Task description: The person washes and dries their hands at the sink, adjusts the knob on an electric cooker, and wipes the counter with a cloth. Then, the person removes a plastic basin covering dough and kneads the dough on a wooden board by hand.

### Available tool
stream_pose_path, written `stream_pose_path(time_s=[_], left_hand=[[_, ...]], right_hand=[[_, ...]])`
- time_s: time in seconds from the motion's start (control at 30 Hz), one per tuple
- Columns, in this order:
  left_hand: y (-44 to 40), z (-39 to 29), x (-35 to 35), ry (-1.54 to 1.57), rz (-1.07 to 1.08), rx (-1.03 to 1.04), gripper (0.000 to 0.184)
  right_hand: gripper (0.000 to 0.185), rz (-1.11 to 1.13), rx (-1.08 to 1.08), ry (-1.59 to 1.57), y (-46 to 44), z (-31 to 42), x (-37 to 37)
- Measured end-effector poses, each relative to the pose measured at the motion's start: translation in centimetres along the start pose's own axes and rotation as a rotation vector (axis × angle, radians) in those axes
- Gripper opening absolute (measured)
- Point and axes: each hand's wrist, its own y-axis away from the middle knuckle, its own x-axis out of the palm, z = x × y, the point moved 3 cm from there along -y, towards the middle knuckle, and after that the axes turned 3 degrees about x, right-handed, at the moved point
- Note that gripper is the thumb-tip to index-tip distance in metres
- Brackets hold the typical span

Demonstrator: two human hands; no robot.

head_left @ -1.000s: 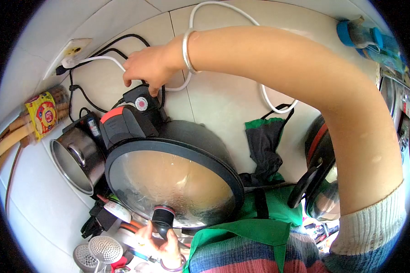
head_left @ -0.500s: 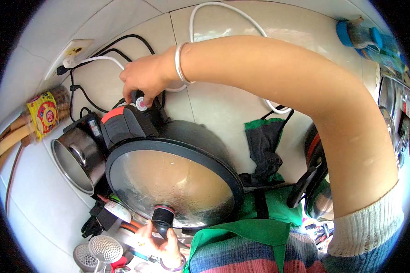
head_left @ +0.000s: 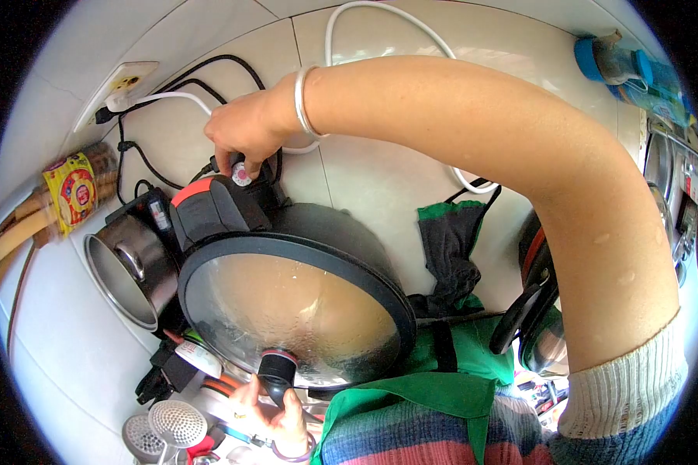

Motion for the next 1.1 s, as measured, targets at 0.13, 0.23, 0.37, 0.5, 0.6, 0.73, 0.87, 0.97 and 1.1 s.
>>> stream_pose_path(time_s=[0.13, 0.23, 0.37, 0.5, 0.6, 0.73, 0.87, 0.97, 1.1], left_hand=[[0.0, 0.0, 0.0, -0.021, 0.004, 0.009, 0.055], [0.0, 0.0, 0.0, -0.020, 0.003, 0.009, 0.056], [-0.1, 0.0, 0.0, -0.018, 0.013, 0.021, 0.056], [-0.1, 0.0, 0.0, -0.020, 0.006, 0.019, 0.057], [-0.1, 0.0, 0.1, -0.015, -0.004, 0.025, 0.057], [-0.1, 0.0, 0.0, -0.026, 0.001, 0.030, 0.057], [-0.2, -0.1, 0.0, -0.026, -0.001, 0.022, 0.056], [0.0, 0.0, 0.0, -0.032, 0.001, 0.013, 0.056], [-0.1, 0.1, 0.0, -0.041, -0.008, 0.025, 0.056]], right_hand=[[0.037, -0.015, 0.040, 0.011, 0.5, 0.4, -0.3], [0.037, -0.024, 0.044, 0.018, 0.5, 0.6, -0.5], [0.036, -0.031, 0.069, -0.018, 0.8, 0.6, -0.5], [0.035, -0.051, 0.084, -0.022, 0.8, 0.5, -0.4], [0.034, -0.071, 0.097, -0.048, 1.2, 0.6, -0.5], [0.034, -0.111, 0.081, -0.054, 1.3, 0.5, -0.3], [0.035, -0.098, 0.088, -0.056, 1.3, 0.5, -0.4], [0.035, -0.097, 0.096, -0.054, 1.3, 0.5, -0.3], [0.036, -0.099, 0.089, -0.040, 1.3, 0.5, -0.3]])
